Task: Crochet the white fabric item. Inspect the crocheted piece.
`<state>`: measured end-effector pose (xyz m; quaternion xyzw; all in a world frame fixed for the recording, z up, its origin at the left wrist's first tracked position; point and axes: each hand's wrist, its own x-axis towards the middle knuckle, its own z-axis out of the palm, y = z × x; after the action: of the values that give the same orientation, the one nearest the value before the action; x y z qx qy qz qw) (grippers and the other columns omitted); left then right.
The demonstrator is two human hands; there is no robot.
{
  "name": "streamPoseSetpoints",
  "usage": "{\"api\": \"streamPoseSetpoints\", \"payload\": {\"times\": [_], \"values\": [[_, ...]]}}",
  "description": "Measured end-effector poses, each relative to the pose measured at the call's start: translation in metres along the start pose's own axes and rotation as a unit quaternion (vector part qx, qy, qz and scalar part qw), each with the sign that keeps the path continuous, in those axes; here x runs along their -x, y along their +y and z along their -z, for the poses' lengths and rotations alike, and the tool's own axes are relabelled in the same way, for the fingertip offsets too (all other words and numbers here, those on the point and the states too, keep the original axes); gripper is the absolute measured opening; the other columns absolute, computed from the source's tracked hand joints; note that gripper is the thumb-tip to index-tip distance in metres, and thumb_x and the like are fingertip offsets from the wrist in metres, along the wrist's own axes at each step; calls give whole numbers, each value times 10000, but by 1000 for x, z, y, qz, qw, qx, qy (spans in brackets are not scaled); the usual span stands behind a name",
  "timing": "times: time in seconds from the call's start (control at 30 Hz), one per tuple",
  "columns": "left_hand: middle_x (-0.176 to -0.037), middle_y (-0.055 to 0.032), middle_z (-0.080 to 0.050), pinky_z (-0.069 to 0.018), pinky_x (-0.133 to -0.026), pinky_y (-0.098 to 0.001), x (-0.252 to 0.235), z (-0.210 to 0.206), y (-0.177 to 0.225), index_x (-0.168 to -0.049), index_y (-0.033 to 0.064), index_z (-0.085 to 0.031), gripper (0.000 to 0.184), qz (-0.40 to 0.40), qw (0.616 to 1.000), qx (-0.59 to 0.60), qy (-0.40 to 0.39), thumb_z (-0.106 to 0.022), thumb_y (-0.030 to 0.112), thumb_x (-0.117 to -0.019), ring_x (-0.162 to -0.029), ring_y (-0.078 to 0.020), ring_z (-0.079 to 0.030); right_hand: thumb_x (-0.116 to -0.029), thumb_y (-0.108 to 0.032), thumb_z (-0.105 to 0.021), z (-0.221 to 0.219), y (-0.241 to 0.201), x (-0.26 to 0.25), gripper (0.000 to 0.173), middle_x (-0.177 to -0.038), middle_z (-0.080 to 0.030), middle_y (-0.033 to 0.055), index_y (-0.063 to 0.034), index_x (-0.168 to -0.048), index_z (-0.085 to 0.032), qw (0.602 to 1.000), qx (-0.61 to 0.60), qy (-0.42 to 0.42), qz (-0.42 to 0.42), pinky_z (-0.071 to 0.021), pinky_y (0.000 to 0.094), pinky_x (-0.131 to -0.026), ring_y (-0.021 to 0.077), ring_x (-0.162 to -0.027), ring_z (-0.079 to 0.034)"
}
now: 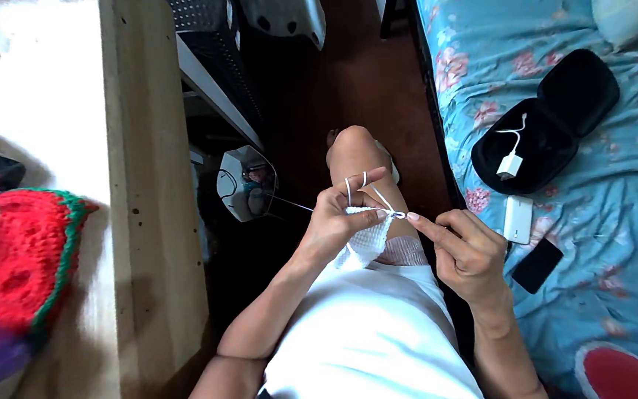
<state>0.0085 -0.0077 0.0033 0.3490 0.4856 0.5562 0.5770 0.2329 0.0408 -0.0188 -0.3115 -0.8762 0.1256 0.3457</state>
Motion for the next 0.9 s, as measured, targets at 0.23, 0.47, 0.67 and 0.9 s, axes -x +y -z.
{"api": "streamPoseSetpoints", "payload": {"times": [0.23, 0.47, 0.67, 0.9], "values": [[-764, -58, -713, -576, -647, -233, -2, -4, -1, -1407, 31, -582, 572, 2, 1000, -13, -8, -644, -98, -853, -647, -82, -663, -979, -47, -545, -3, 2, 3, 328, -786, -643, 91, -173, -1118, -814, 1000, -15, 14, -3, -460, 279, -627, 182, -735, -597], [-803, -68, -734, -589, -676, -241, -2, -6, -3, -1428, 33, -565, 597, 7, 1000, 10, -16, -648, -108, -853, -673, -89, -683, -988, -57, -558, -10, 3, 8, 283, -822, -655, 77, -103, -1121, -804, 988, -141, 18, -62, -479, 185, -677, 77, -750, -590], [-929, -63, -738, -599, -810, -275, -1, -20, -31, -1475, -62, -452, 634, -276, 947, -165, 21, -663, -87, -877, -834, -88, -708, -949, -7, -584, -10, -22, 1, 247, -872, -668, 61, 12, -1105, -774, 960, -221, 44, -169, -484, 80, -695, -35, -751, -575], [-979, -33, -752, -588, -867, -270, 1, -33, -44, -1433, -5, -531, 543, -285, 953, -92, 44, -678, -47, -912, -906, -70, -709, -938, 29, -601, -19, -34, -12, 281, -921, -703, 20, 91, -1211, -624, 927, -296, 92, -214, -544, 114, -731, -40, -794, -635]]}}
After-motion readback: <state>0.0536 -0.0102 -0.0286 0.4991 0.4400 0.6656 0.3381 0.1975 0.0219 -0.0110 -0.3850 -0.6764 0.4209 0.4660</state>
